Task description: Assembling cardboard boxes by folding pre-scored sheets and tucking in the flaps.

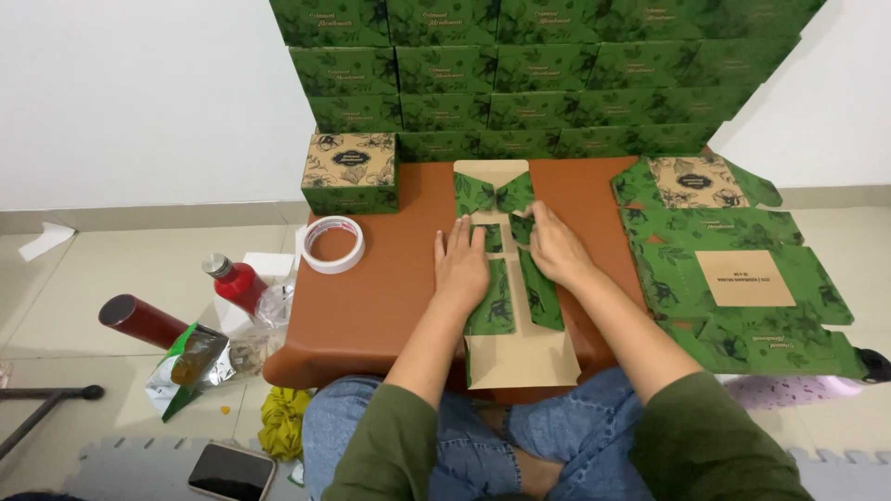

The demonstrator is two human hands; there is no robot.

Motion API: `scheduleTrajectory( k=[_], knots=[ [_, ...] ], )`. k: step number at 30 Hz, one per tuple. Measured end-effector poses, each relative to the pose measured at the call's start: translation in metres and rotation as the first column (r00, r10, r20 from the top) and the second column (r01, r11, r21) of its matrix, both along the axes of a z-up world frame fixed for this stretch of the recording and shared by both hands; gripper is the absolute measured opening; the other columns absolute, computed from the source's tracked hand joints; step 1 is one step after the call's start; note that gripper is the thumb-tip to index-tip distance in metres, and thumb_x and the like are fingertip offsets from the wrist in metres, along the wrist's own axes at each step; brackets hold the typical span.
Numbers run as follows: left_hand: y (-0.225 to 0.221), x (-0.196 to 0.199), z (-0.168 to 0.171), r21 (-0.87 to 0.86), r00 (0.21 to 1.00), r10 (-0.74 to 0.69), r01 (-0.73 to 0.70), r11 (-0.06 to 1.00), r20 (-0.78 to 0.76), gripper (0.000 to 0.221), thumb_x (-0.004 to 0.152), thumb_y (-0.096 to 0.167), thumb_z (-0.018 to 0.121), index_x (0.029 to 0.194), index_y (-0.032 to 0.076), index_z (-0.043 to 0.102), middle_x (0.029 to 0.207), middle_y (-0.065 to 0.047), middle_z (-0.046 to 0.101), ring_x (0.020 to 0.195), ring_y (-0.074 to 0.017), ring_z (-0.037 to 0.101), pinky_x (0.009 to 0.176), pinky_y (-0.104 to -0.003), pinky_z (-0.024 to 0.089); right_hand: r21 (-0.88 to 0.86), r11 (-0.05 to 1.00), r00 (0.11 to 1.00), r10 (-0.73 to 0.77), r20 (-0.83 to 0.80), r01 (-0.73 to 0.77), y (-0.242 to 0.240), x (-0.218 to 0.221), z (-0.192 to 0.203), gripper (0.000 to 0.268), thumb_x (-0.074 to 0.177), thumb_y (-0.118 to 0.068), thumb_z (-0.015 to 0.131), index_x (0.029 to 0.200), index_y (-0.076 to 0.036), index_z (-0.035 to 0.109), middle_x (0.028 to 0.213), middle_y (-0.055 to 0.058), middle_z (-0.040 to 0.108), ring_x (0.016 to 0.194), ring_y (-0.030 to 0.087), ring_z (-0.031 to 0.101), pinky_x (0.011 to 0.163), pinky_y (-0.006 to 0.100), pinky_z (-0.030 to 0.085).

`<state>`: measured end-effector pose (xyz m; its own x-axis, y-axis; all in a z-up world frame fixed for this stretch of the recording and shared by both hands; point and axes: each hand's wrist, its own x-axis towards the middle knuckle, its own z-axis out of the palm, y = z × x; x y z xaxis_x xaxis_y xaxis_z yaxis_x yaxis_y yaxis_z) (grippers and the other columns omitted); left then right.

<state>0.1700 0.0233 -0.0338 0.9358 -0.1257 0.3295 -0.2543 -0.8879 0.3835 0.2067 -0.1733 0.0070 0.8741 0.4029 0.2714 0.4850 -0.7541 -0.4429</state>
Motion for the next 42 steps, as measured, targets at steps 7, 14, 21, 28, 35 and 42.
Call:
scheduleTrajectory(
  k=[7, 14, 21, 28, 35, 42],
  knots=[
    [0.001, -0.003, 0.003, 0.014, 0.999, 0.002, -0.003, 1.0, 0.048, 0.037, 0.096, 0.011, 0.05, 0.132, 0.008, 0.05, 0.15, -0.026, 0.044, 0.146, -0.0334, 0.036, 0.12, -0.061, 0.015, -0.133, 0.979, 0.982, -0.169, -0.081, 0.158, 0.016, 0.045, 0.004, 0.043, 0.097, 0.0, 0.032, 0.139, -0.006, 0.038, 0.114, 0.033, 0.061, 0.111, 0.053, 0.062, 0.091, 0.06, 0.052],
    [-0.001, 0.008, 0.007, 0.178, 0.999, 0.027, -0.03, 0.984, 0.022, 0.043, 0.098, 0.014, 0.042, 0.14, 0.007, 0.044, 0.15, -0.024, 0.046, 0.145, -0.0301, 0.04, 0.122, -0.055, 0.015, -0.081, 0.986, 0.989, -0.145, 0.022, 0.146, 0.023, 0.058, 0.006, 0.04, 0.1, -0.003, 0.035, 0.139, -0.003, 0.044, 0.124, 0.035, 0.061, 0.121, 0.048, 0.059, 0.112, 0.053, 0.039],
    [0.002, 0.062, 0.013, 0.213, 0.985, -0.028, 0.065, 0.975, -0.172, 0.057, 0.107, 0.033, 0.033, 0.157, 0.006, 0.032, 0.163, -0.02, 0.031, 0.153, -0.0281, 0.028, 0.125, -0.054, 0.008, 0.012, 0.992, 0.988, -0.127, 0.085, 0.126, 0.015, 0.071, -0.019, 0.04, 0.102, -0.003, 0.034, 0.14, -0.003, 0.044, 0.139, 0.037, 0.053, 0.136, 0.044, 0.049, 0.122, 0.05, 0.027],
    [0.002, 0.107, 0.026, 0.209, 0.964, 0.01, 0.048, 0.977, -0.266, 0.057, 0.108, 0.037, 0.026, 0.162, 0.021, 0.025, 0.169, -0.012, 0.02, 0.157, -0.0252, 0.015, 0.126, -0.053, 0.005, 0.04, 0.987, 0.986, -0.16, 0.055, 0.157, 0.014, 0.062, -0.005, 0.043, 0.099, -0.003, 0.037, 0.141, -0.005, 0.046, 0.138, 0.033, 0.056, 0.134, 0.042, 0.051, 0.121, 0.048, 0.029],
    [-0.002, 0.1, 0.039, 0.237, 0.93, 0.132, -0.05, 0.97, -0.342, 0.057, 0.107, 0.038, 0.017, 0.163, 0.03, 0.016, 0.171, -0.008, 0.009, 0.158, -0.0216, 0.004, 0.125, -0.052, -0.001, 0.171, 0.971, 0.985, -0.161, -0.058, 0.169, 0.005, 0.08, -0.017, 0.045, 0.097, -0.014, 0.056, 0.14, -0.021, 0.05, 0.132, 0.019, 0.064, 0.132, 0.039, 0.053, 0.117, 0.049, 0.035],
    [0.01, 0.066, 0.034, 0.308, 0.887, 0.291, -0.181, 0.934, -0.359, 0.059, 0.106, 0.036, 0.016, 0.164, 0.026, 0.014, 0.17, -0.012, 0.01, 0.156, -0.0237, 0.003, 0.119, -0.053, 0.003, 0.559, 0.822, 0.888, 0.177, -0.425, 0.104, -0.053, 0.064, 0.035, 0.061, 0.099, -0.001, 0.057, 0.154, -0.01, 0.033, 0.151, 0.037, 0.036, 0.141, 0.051, 0.035, 0.118, 0.056, 0.031]
  ],
)
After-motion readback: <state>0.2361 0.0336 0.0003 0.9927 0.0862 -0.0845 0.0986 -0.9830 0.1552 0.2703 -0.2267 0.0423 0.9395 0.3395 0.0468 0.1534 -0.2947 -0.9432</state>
